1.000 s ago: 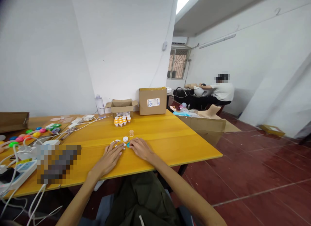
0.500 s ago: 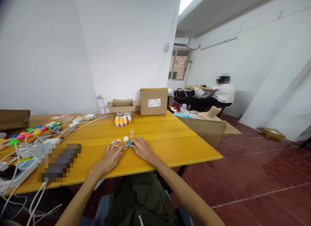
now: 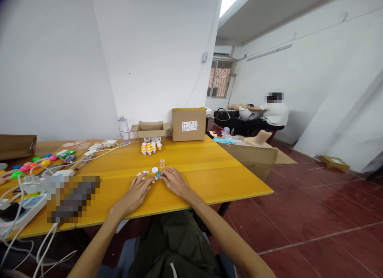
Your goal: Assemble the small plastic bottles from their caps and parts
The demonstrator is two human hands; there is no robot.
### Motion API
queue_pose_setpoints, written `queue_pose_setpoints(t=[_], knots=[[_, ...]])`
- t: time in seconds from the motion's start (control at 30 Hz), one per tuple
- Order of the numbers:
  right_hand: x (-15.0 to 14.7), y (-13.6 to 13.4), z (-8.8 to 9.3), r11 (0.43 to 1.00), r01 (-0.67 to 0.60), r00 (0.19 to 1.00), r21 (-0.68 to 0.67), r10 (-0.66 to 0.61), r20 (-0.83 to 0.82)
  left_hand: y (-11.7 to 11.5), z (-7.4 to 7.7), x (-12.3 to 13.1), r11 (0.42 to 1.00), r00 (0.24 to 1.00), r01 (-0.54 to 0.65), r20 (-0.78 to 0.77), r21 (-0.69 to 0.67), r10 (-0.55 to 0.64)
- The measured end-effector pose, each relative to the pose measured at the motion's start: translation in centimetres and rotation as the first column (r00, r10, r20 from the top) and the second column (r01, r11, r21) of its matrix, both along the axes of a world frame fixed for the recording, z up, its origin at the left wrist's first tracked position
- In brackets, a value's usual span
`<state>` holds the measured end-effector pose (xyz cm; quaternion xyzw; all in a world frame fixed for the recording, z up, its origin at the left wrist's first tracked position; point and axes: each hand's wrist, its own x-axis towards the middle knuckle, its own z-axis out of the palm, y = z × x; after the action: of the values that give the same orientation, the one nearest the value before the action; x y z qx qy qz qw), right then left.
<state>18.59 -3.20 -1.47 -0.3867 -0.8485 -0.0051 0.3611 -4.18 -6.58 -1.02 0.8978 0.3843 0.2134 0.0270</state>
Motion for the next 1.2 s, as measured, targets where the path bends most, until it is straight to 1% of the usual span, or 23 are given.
queue_pose_setpoints(t=[0.13, 0.27, 0.4, 0.53, 0.7, 0.87, 1.03, 1.2], knots=[[0.0, 0.0, 0.0, 1.000, -0.005, 1.000, 0.017, 0.005, -0.019, 0.2, -0.2, -0.1, 1.000, 1.000, 0.022, -0.012, 0.000, -0.022], [0.0, -0.1, 0.0, 0.999, -0.006, 0.999, 0.045, 0.008, -0.039, 0.2, -0.1, 0.0, 1.000, 1.000, -0.001, -0.002, -0.002, 0.001], [-0.2, -0.3, 0.2, 0.996, -0.030, 0.999, 0.089, 0.032, -0.022, 0.0, 0.1, 0.2, 0.999, 0.999, -0.036, 0.035, 0.038, 0.035], [-0.6, -0.4, 0.4, 0.992, -0.043, 0.999, 0.119, 0.042, 0.012, -0.2, 0.3, 0.3, 0.996, 0.999, -0.030, 0.029, 0.079, 0.028], [-0.9, -0.4, 0.4, 0.993, -0.032, 0.998, 0.109, 0.027, 0.052, -0.3, 0.3, 0.3, 0.991, 1.000, -0.023, 0.014, 0.130, 0.022], [-0.9, -0.3, 0.1, 0.996, 0.000, 0.996, 0.088, -0.008, 0.088, -0.2, 0.4, 0.3, 0.991, 1.000, -0.025, 0.009, 0.133, 0.024], [-1.0, -0.2, 0.0, 0.998, -0.001, 0.991, 0.067, -0.009, 0.135, -0.3, 0.4, 0.4, 0.989, 0.999, -0.032, 0.018, 0.142, 0.029], [-0.9, -0.3, 0.2, 0.999, -0.006, 0.991, 0.036, 0.001, 0.132, -0.5, 0.6, 0.4, 0.985, 0.999, -0.053, 0.017, 0.167, 0.051]])
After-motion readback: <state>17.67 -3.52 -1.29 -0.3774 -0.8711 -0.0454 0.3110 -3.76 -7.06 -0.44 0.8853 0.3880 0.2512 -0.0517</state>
